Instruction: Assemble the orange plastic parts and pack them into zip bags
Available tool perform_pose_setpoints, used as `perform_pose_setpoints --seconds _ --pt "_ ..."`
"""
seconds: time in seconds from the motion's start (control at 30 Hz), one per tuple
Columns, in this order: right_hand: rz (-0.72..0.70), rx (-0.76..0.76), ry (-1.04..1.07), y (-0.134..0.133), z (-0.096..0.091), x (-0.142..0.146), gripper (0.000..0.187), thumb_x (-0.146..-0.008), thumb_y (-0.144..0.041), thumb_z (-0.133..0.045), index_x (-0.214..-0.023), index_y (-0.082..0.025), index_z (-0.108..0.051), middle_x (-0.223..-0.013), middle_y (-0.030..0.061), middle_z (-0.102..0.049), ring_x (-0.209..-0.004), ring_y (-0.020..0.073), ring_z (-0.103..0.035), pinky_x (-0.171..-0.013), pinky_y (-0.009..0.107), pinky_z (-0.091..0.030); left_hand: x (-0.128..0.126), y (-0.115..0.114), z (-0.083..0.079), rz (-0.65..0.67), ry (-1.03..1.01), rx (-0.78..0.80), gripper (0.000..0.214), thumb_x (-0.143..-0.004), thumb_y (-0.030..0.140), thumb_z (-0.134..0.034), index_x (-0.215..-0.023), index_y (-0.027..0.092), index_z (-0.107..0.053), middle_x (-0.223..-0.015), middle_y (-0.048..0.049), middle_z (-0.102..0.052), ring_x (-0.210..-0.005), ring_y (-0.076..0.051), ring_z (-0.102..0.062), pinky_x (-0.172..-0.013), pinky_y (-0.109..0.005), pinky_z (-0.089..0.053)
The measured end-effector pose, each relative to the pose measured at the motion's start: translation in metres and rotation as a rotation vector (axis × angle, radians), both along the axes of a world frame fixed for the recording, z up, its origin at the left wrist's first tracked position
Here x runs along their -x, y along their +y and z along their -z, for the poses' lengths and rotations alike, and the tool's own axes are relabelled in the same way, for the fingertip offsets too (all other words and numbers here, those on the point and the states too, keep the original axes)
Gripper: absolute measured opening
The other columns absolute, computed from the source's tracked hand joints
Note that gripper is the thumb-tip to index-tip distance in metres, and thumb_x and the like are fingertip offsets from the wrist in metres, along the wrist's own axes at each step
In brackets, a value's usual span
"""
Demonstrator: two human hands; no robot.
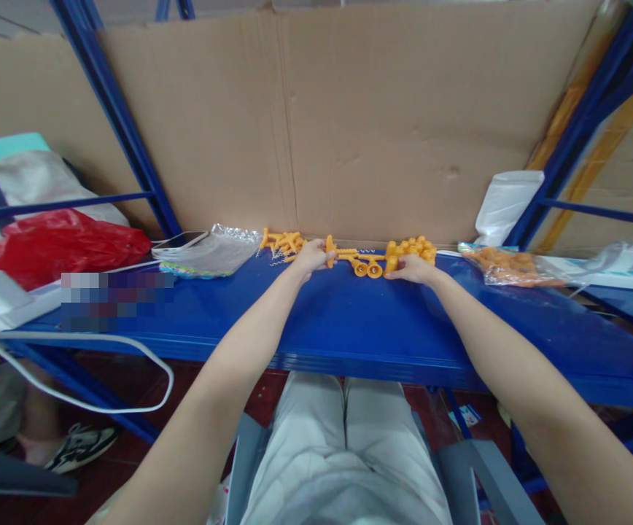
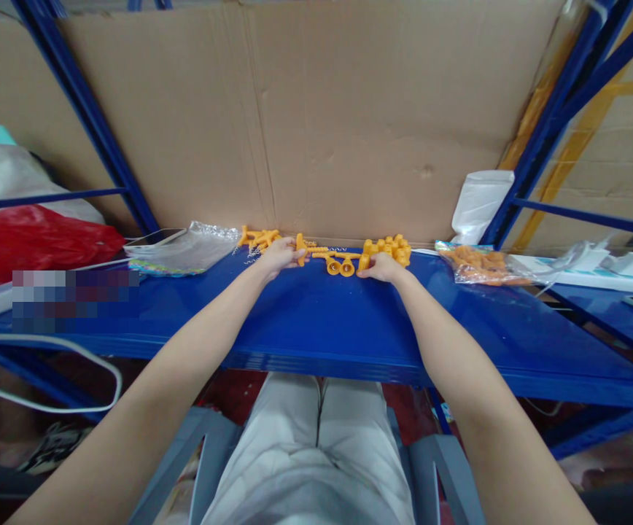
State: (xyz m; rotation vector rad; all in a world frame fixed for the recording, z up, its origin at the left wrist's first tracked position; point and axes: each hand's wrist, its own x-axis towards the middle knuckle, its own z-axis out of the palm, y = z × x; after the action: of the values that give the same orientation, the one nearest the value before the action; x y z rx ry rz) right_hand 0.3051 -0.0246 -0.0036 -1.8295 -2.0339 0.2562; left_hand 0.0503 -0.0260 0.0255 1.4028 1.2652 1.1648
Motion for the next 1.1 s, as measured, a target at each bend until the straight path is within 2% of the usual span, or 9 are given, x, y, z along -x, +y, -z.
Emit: perform_pose_setpoints --seconds 0.13,0.3,0.43,0.57,0.8,1.0,1.1 --pt "0.041 -0.088 -0.057 -0.008 -0.008 0.006 0.018 -0.079 -0.032 -0.065 -0.089 -0.018 -0.068 -0.09 0.01 -0.072 -0.087 0.0292 -0.068 -0.077 0.039 -0.053 0.001 -0.001 0.001 0.035 0.011 0.0 0.016 -0.083 0.0 -0.062 -0.08 0.015 -0.057 -0.069 -0.0003 -0.066 -0.066 -0.011 -0.067 -0.077 -0.028 -0.057" --pt "0.1 -0.229 -0.244 -0.017 -0.017 0.017 0.026 -0.077 -0.018 -0.062 -0.102 -0.017 -0.066 -0.118 0.014 -0.067 -0.112 0.0322 -0.061 -0.092 0.041 -0.049 0.002 -0.004 0.003 0.116 0.035 0.008 0.016 -0.081 -0.001 -0.063 -0.081 0.014 -0.058 -0.066 -0.0001 -0.066 -0.065 -0.012 -0.067 -0.08 -0.032 -0.056" --pt "0.036 -0.23 -0.348 -0.024 -0.02 0.024 0.032 -0.077 -0.011 -0.058 -0.108 -0.016 -0.064 -0.122 0.0158 -0.065 -0.117 0.0331 -0.059 -0.096 0.043 -0.046 0.002 -0.007 0.002 0.15 0.037 0.021 0.015 -0.082 -0.001 -0.061 -0.083 0.014 -0.058 -0.067 -0.0002 -0.066 -0.065 -0.011 -0.066 -0.081 -0.033 -0.056" --pt "0.042 -0.213 -0.391 -0.029 -0.023 0.026 0.036 -0.078 -0.009 -0.055 -0.113 -0.012 -0.063 -0.124 0.0181 -0.064 -0.118 0.034 -0.058 -0.097 0.046 -0.044 0.002 -0.006 0.002 0.13 0.031 0.01 0.016 -0.082 -0.001 -0.061 -0.082 0.014 -0.058 -0.067 -0.0002 -0.066 -0.063 -0.01 -0.065 -0.078 -0.031 -0.056" --pt "0.005 -0.249 -0.315 -0.026 -0.022 0.023 0.031 -0.077 -0.01 -0.058 -0.106 -0.019 -0.067 -0.117 0.0128 -0.067 -0.112 0.0322 -0.061 -0.094 0.045 -0.045 0.002 -0.003 0.004 0.105 0.02 0.009 0.018 -0.078 -0.001 -0.065 -0.08 0.015 -0.058 -0.066 0.0005 -0.066 -0.065 -0.011 -0.066 -0.076 -0.029 -0.056" --pt "-0.276 -0.35 -0.092 -0.013 -0.014 0.026 0.031 -0.08 -0.015 -0.063 -0.11 -0.02 -0.071 -0.113 0.0102 -0.069 -0.107 0.0254 -0.064 -0.095 0.042 -0.048 0.003 -0.003 0.004 0.17 0.013 0.03 0.017 -0.078 -0.001 -0.065 -0.079 0.014 -0.058 -0.068 -0.001 -0.067 -0.063 -0.011 -0.065 -0.077 -0.03 -0.056" --pt "-0.309 -0.339 0.035 -0.009 -0.009 0.028 0.033 -0.081 -0.015 -0.062 -0.113 -0.02 -0.071 -0.113 0.0109 -0.07 -0.104 0.0232 -0.066 -0.092 0.041 -0.051 0.005 -0.001 0.005 0.185 0.023 0.045 0.017 -0.077 0.0 -0.067 -0.078 0.014 -0.057 -0.069 -0.0011 -0.067 -0.065 -0.011 -0.066 -0.076 -0.028 -0.055"
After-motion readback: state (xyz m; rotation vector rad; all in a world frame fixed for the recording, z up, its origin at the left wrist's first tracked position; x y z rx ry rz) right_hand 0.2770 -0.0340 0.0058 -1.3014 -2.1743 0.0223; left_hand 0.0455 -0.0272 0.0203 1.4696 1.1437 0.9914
